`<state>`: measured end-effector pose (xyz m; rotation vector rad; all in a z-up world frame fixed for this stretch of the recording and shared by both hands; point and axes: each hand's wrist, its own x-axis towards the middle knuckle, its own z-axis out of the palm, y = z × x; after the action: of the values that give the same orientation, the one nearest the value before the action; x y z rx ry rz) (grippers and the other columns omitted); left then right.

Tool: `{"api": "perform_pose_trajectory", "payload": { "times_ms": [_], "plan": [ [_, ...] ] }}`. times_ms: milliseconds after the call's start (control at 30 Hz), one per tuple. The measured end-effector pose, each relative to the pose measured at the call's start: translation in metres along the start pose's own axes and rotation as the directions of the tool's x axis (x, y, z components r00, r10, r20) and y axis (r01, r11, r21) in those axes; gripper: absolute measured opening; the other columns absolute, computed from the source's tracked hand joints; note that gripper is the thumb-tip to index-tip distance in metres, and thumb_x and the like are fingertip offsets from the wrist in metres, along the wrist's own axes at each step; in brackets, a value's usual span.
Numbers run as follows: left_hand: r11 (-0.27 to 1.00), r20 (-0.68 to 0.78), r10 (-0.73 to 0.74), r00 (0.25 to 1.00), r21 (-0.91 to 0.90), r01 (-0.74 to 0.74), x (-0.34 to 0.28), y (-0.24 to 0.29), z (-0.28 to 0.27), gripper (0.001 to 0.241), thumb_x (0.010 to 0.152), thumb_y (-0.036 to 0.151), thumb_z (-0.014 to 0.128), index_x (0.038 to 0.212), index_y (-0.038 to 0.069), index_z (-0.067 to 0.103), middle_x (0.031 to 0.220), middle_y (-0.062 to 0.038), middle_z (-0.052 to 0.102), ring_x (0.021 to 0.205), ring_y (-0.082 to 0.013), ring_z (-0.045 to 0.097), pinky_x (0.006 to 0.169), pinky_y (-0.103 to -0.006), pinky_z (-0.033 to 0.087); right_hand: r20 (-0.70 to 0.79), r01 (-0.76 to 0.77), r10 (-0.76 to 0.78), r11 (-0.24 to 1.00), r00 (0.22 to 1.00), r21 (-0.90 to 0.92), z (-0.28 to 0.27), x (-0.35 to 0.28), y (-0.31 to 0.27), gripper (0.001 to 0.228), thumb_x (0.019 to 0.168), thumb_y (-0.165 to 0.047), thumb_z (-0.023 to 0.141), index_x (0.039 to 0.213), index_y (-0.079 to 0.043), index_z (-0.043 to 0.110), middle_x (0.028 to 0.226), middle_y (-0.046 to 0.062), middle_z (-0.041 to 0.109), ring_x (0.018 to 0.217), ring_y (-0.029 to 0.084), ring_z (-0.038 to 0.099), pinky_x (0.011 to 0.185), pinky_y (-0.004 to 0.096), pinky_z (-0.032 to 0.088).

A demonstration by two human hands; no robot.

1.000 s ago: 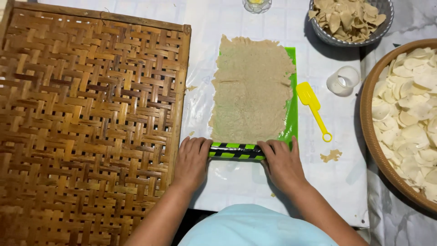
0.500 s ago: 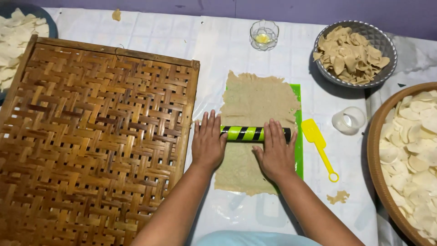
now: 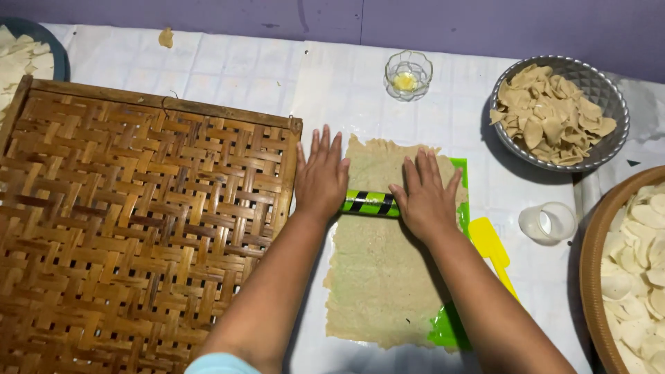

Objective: Roll out thin sheets of paste or dough on a plastic mat using a rolling pin and a scraper.

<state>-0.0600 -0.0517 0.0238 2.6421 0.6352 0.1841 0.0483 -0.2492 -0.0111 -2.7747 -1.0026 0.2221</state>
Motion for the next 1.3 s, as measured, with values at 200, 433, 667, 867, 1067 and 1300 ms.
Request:
{"api": "perform_pose_trajectory", "payload": {
  "times_ms": [200, 433, 667, 867, 1067, 1300],
  "plan": [
    [0.999, -0.189, 0.023, 0.982, 0.033, -0.017, -0.085, -0.017, 0.043, 0.055, 0.11, 0.03, 0.031, 0.158, 0.002, 0.032, 0.166, -0.024, 0.026, 0.155, -0.0385, 0.019, 0.125, -0.0566, 0.007, 0.0, -0.009, 0.009, 0.999, 1.0, -0.049, 0.025, -0.067, -0.01, 0.077, 0.106, -0.064, 0.019, 0.162, -0.01, 0.024, 0.17, 0.016, 0.022, 0.159, 0.029, 0.011, 0.119, 0.07, -0.012],
    [0.99, -0.219, 0.079, 0.973, 0.133, -0.05, -0.029, -0.024, 0.045, 0.051, 0.11, 0.031, 0.034, 0.154, 0.007, 0.041, 0.163, -0.018, 0.036, 0.154, -0.0348, 0.026, 0.125, -0.0543, 0.015, -0.025, -0.023, 0.02, 0.995, 0.999, -0.096, 0.024, -0.01, -0.004, 0.08, 0.106, -0.065, 0.018, 0.161, -0.006, 0.023, 0.17, 0.016, 0.022, 0.158, 0.027, 0.016, 0.123, 0.065, -0.008],
    [0.987, -0.065, -0.059, 0.996, 0.147, 0.068, 0.042, -0.019, 0.032, 0.061, 0.108, 0.047, 0.022, 0.154, 0.013, 0.043, 0.164, -0.013, 0.035, 0.156, -0.0303, 0.022, 0.125, -0.0561, 0.003, -0.009, -0.022, 0.022, 0.994, 1.0, -0.106, 0.018, 0.059, 0.018, 0.076, 0.108, -0.067, 0.013, 0.161, -0.017, 0.032, 0.165, 0.01, 0.036, 0.156, 0.024, 0.026, 0.122, 0.066, -0.007],
    [0.998, -0.03, -0.064, 0.998, 0.018, 0.064, -0.019, 0.003, 0.01, 0.059, 0.111, 0.036, 0.027, 0.159, 0.002, 0.03, 0.169, -0.023, 0.02, 0.159, -0.0345, 0.011, 0.126, -0.0542, -0.002, -0.058, 0.034, -0.03, 0.997, 0.998, 0.066, -0.005, -0.004, -0.005, 0.071, 0.109, -0.058, 0.018, 0.16, -0.011, 0.031, 0.167, 0.014, 0.03, 0.157, 0.029, 0.02, 0.121, 0.069, -0.006],
    [0.994, -0.078, 0.044, 0.996, 0.101, -0.036, 0.006, -0.013, 0.032, 0.057, 0.111, 0.038, 0.028, 0.155, 0.003, 0.038, 0.163, -0.02, 0.035, 0.154, -0.0346, 0.026, 0.126, -0.05, 0.011, -0.001, 0.018, -0.018, 0.997, 1.0, -0.079, -0.004, 0.021, -0.004, 0.075, 0.109, -0.06, 0.02, 0.161, -0.007, 0.029, 0.168, 0.015, 0.032, 0.157, 0.026, 0.021, 0.122, 0.063, -0.013],
    [0.965, 0.123, -0.132, 0.984, 0.242, 0.1, 0.104, -0.026, 0.048, 0.068, 0.106, 0.047, 0.011, 0.158, 0.012, 0.037, 0.168, -0.011, 0.03, 0.157, -0.0314, 0.02, 0.127, -0.0501, 0.005, -0.02, 0.024, -0.026, 0.994, 0.999, -0.106, 0.006, 0.113, 0.025, 0.073, 0.109, -0.068, 0.016, 0.156, -0.017, 0.039, 0.153, 0.012, 0.048, 0.15, 0.029, 0.036, 0.12, 0.067, -0.005]
  ]
}}
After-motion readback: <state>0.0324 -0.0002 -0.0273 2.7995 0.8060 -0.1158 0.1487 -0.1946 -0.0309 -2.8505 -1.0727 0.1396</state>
